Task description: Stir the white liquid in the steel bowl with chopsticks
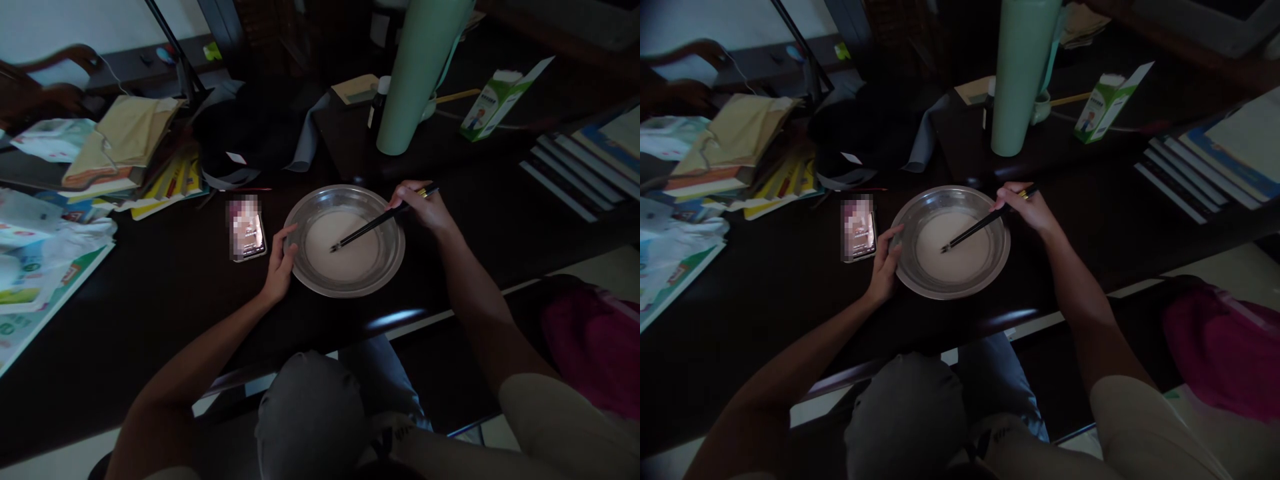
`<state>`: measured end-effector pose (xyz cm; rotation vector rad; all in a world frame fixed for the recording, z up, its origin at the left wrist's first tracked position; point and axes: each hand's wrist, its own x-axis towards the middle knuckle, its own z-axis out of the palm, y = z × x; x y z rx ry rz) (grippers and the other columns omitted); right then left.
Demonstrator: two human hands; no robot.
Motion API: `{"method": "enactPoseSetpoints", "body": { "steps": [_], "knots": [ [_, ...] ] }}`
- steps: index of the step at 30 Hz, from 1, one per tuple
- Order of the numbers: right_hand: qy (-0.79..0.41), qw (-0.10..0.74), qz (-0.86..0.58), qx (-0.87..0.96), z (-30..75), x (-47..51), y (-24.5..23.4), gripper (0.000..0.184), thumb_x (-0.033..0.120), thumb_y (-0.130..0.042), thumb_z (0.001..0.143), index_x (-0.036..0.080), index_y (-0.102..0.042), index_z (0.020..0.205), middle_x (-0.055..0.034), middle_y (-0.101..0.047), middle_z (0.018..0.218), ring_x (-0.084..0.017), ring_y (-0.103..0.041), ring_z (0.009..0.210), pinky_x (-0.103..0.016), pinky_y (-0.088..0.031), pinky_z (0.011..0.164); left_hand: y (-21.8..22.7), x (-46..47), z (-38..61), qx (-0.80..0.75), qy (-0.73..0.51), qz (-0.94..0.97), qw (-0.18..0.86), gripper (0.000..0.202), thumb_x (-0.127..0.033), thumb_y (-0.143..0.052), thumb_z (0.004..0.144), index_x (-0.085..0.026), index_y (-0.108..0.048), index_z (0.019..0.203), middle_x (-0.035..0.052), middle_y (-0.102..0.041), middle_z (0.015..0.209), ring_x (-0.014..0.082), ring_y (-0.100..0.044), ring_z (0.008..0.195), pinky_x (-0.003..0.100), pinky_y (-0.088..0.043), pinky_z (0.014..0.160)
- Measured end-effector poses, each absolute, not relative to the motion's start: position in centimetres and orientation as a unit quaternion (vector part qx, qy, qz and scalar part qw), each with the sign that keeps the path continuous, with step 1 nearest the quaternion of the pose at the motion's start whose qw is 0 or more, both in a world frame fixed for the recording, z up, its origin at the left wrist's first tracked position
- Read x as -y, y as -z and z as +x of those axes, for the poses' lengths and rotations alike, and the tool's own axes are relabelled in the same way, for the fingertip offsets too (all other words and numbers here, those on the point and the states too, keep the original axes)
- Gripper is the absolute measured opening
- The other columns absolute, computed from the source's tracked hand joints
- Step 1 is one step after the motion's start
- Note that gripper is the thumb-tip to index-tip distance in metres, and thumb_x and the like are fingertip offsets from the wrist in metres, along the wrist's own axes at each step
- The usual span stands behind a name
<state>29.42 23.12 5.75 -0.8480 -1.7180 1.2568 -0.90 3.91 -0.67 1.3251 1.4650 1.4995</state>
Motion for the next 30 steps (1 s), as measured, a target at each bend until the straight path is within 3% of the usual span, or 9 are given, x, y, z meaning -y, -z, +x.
{"method": "enactPoseSetpoints", "body": {
  "steps": [4,10,16,24,30],
  "knots": [
    [-0.501,0.459,-0.336,0.652,29.87,-23.45,-5.85,0.060,0.081,-0.080,0.076,0.027,-0.068,0.053,-0.0010,-0.064,0.052,-0.018,-0.063,0.052,-0.035,-0.051,0.055,0.65,-3.91,-0.86,-0.556,-0.573,0.503,0.331,0.054,-0.068,-0.064,0.100,-0.032,-0.062,0.140,0.0086,-0.064,0.140,0.0301,-0.061,0.131,0.053,-0.047,0.120],
    [-0.528,0.392,-0.315,0.684,29.33,-22.81,-6.01,0.060,0.083,-0.080,0.074,0.027,-0.072,0.055,-0.0016,-0.070,0.056,-0.019,-0.068,0.055,-0.037,-0.055,0.060,0.57,-3.97,-0.93,-0.556,-0.570,0.508,0.327,0.053,-0.067,-0.063,0.101,-0.031,-0.062,0.139,0.0088,-0.064,0.141,0.0305,-0.061,0.132,0.052,-0.047,0.120],
    [-0.508,0.427,-0.333,0.670,29.68,-23.17,-6.07,0.060,0.084,-0.080,0.073,0.028,-0.068,0.054,-0.0011,-0.065,0.053,-0.020,-0.066,0.055,-0.040,-0.056,0.063,0.81,-3.94,-1.04,-0.552,-0.570,0.512,0.328,0.053,-0.067,-0.063,0.101,-0.032,-0.062,0.140,0.0084,-0.064,0.142,0.0307,-0.060,0.134,0.053,-0.046,0.121],
    [-0.535,0.406,-0.318,0.669,29.02,-22.63,-5.76,0.061,0.082,-0.081,0.073,0.026,-0.069,0.053,-0.0008,-0.067,0.054,-0.016,-0.062,0.052,-0.033,-0.043,0.051,0.76,-3.98,-0.96,-0.553,-0.572,0.513,0.323,0.053,-0.068,-0.064,0.101,-0.031,-0.062,0.139,0.0084,-0.065,0.142,0.0317,-0.061,0.135,0.055,-0.046,0.123],
    [-0.545,0.426,-0.331,0.641,29.57,-22.98,-5.90,0.060,0.077,-0.084,0.076,0.022,-0.072,0.055,-0.0029,-0.065,0.053,-0.013,-0.057,0.050,-0.033,-0.035,0.051,0.14,-3.71,-0.97,-0.560,-0.565,0.502,0.339,0.049,-0.066,-0.063,0.103,-0.035,-0.063,0.140,0.0020,-0.065,0.140,0.0286,-0.060,0.133,0.045,-0.047,0.121]
  ]
}}
